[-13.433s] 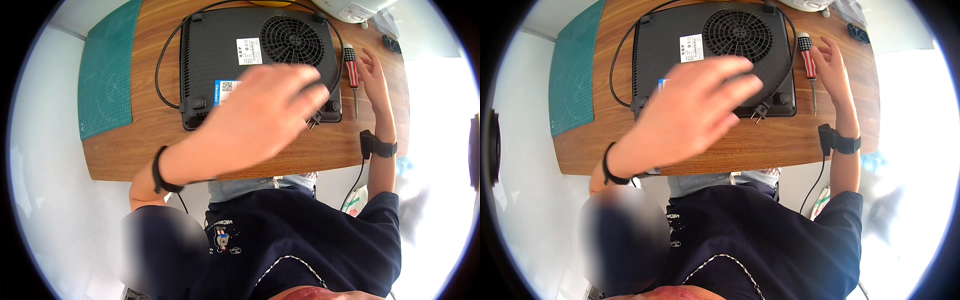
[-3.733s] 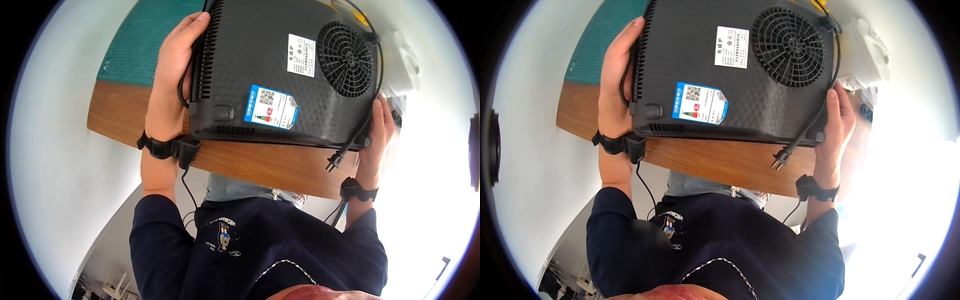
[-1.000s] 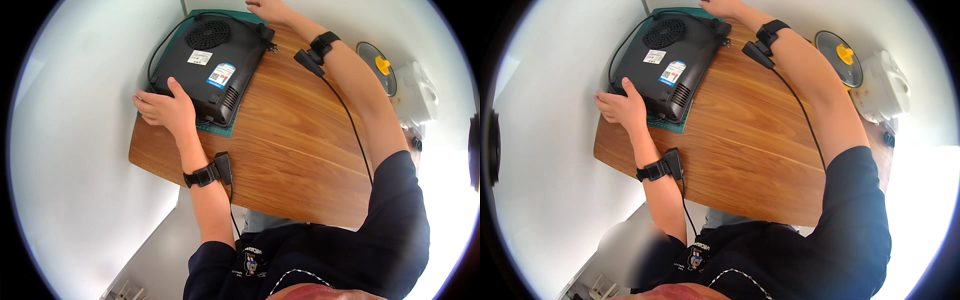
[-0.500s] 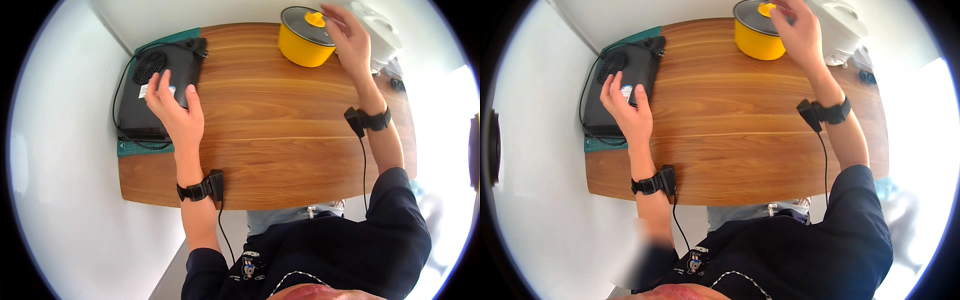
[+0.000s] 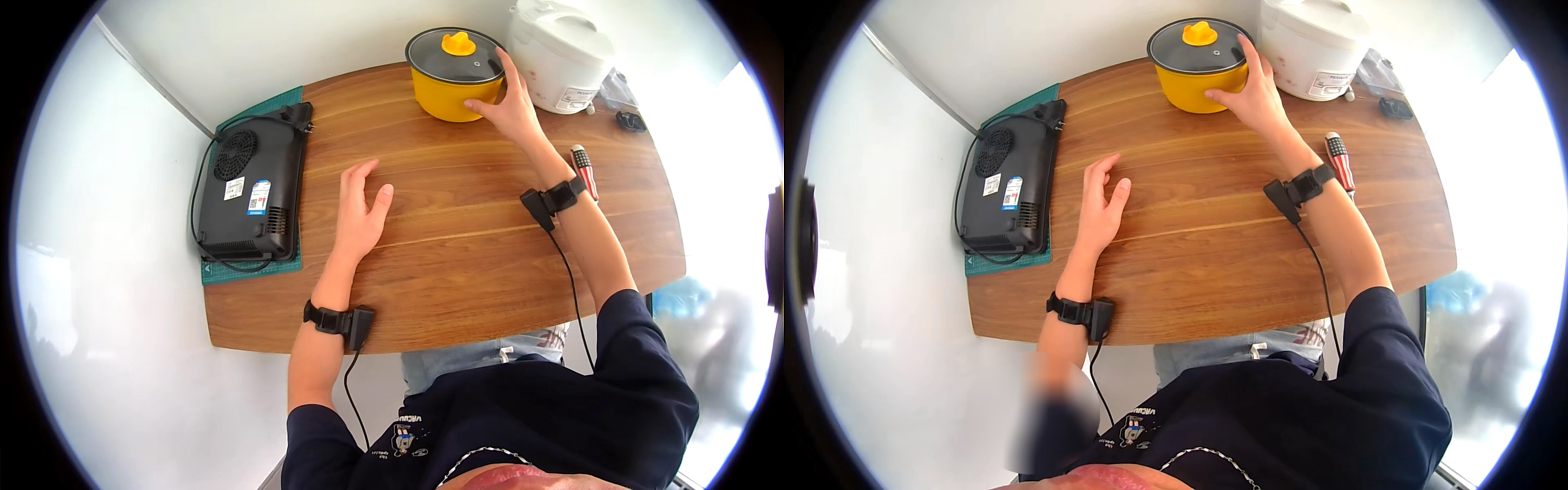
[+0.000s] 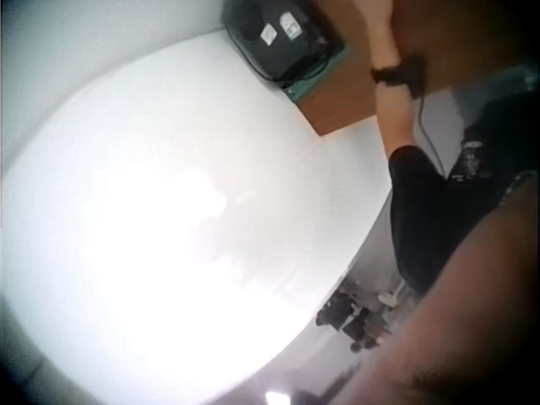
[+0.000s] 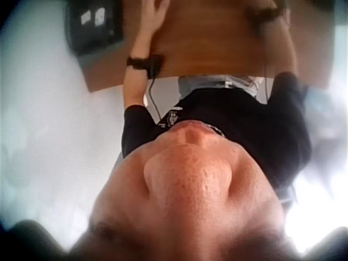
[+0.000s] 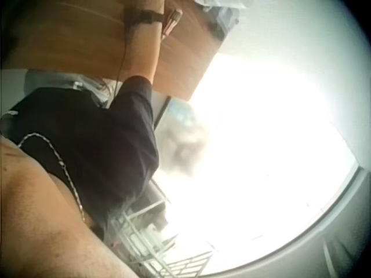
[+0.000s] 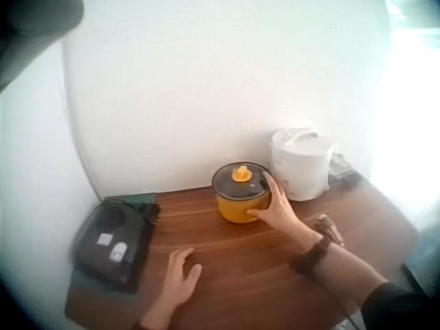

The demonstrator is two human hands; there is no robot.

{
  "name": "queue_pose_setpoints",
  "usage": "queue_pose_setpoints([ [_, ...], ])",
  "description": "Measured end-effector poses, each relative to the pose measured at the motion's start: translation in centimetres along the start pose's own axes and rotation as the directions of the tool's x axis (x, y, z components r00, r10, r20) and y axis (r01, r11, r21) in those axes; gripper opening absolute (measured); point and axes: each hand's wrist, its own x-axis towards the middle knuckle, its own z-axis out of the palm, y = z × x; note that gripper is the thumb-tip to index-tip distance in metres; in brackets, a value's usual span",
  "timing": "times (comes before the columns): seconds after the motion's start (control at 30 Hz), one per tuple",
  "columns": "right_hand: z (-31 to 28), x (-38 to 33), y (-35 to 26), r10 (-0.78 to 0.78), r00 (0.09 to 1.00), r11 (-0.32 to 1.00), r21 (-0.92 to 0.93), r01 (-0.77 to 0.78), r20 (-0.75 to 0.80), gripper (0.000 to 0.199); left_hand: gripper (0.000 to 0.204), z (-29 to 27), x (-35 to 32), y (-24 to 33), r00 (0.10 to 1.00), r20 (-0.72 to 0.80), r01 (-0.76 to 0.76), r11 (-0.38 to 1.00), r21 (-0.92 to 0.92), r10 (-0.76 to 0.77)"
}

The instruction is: The person moves a black appliance and a yellow pot aside, then uses a screwdriver to remove screws from a white rice cooker. The person opens the lid and continues to unscrew components from the lid assembly.

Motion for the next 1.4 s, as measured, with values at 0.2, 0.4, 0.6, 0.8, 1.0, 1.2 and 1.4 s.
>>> queue_pose_setpoints([
  [0.2,1.9,0.0,-1.6,0.004,0.999,0.994,0.110,-0.009,0.044,0.085,0.047,-1.6,-1.4,0.1,1.000,0.017,0.012,1.000,0.025,-0.012],
  [0.4,3.9,-0.8,-2.7,0.017,0.997,0.984,0.174,-0.030,0.076,0.085,0.045,-2.8,-2.4,-0.7,1.000,0.013,0.013,1.000,0.017,-0.014],
  [0.6,5.2,-1.7,-3.9,-0.083,0.995,0.989,0.125,0.077,0.050,0.084,0.046,-3.6,-2.8,-1.6,1.000,0.011,0.009,1.000,0.007,-0.009],
  [0.8,6.6,-3.0,-6.7,-0.105,0.994,0.994,0.014,0.105,0.032,0.085,0.052,-3.3,-2.8,-1.8,1.000,0.022,0.012,0.995,0.102,-0.014],
  [1.0,6.9,-3.7,-7.4,-0.135,0.990,0.986,0.101,0.130,0.042,0.083,0.095,-2.2,1.0,-2.5,0.996,-0.034,0.074,0.995,-0.068,-0.077],
  [1.2,6.4,-4.9,-8.4,-0.158,0.983,0.980,0.140,0.144,0.096,0.083,0.130,-1.6,7.0,1.2,0.963,-0.224,-0.148,0.989,0.011,0.147],
  [1.4,6.7,-4.9,-7.9,-0.140,0.984,0.982,0.139,0.125,0.107,0.080,0.113,-1.0,8.4,0.9,0.953,-0.230,-0.193,0.980,0.040,0.197],
])
